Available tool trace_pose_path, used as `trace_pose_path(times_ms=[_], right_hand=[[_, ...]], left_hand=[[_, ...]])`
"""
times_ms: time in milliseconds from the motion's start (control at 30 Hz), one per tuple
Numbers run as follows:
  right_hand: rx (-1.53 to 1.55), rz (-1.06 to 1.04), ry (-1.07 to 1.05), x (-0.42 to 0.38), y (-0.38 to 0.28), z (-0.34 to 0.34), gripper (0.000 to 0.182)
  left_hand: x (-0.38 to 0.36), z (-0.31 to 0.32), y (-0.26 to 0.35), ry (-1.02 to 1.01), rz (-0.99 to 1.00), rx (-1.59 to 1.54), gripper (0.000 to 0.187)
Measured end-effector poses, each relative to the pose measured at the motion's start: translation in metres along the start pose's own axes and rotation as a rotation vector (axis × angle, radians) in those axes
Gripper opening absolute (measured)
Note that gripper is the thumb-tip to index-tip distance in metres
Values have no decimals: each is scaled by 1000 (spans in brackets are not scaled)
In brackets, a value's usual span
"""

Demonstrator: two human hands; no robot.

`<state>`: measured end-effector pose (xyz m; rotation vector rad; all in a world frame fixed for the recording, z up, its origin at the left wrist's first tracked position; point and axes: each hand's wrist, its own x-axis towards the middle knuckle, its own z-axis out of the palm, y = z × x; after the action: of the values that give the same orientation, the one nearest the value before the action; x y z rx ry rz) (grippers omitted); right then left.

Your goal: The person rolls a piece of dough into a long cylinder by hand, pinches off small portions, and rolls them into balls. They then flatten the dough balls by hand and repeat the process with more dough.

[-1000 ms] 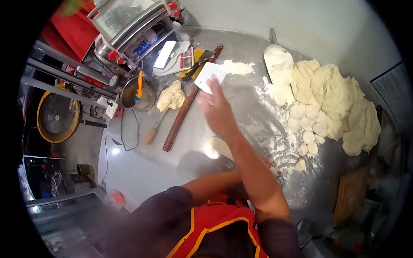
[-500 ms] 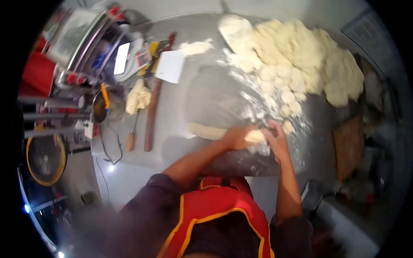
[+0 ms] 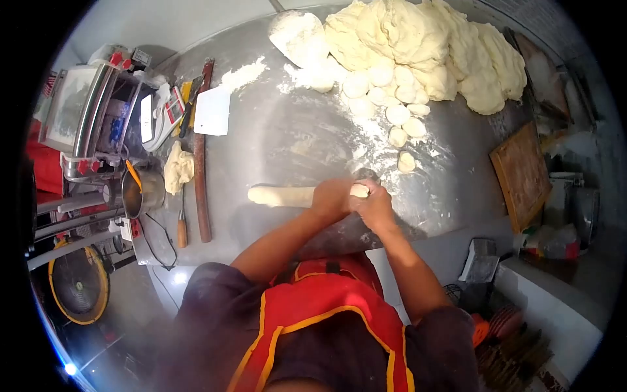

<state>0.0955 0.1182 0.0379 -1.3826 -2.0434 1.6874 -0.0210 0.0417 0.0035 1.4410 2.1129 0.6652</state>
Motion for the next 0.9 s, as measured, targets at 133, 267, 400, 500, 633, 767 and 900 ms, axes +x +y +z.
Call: trace_pose_path(times_ms=[133, 267, 400, 500, 633, 767, 900], right_hand=[[-36, -6, 29, -2, -10, -3, 24], [148, 84, -26, 1, -4, -8, 19], [416, 116, -143, -9, -20, -27, 16], [563, 178, -121, -12, -55, -52, 22], [136, -171, 43, 68, -41, -56, 36], [-584, -401, 250, 120, -7, -29, 41], [-711, -475, 271, 103, -34, -33, 48]], left_hand=[[3, 5, 0, -2, 9, 56, 28], [9, -4, 10, -139, -18, 155, 24], [20, 6, 3, -175, -77, 284, 26], [32, -14, 1, -125, -212, 155, 36], [26, -18, -7, -31, -84, -35, 57], [-6, -17, -11, 151, -68, 182, 57], [-12, -22, -24, 100, -45, 189, 50]])
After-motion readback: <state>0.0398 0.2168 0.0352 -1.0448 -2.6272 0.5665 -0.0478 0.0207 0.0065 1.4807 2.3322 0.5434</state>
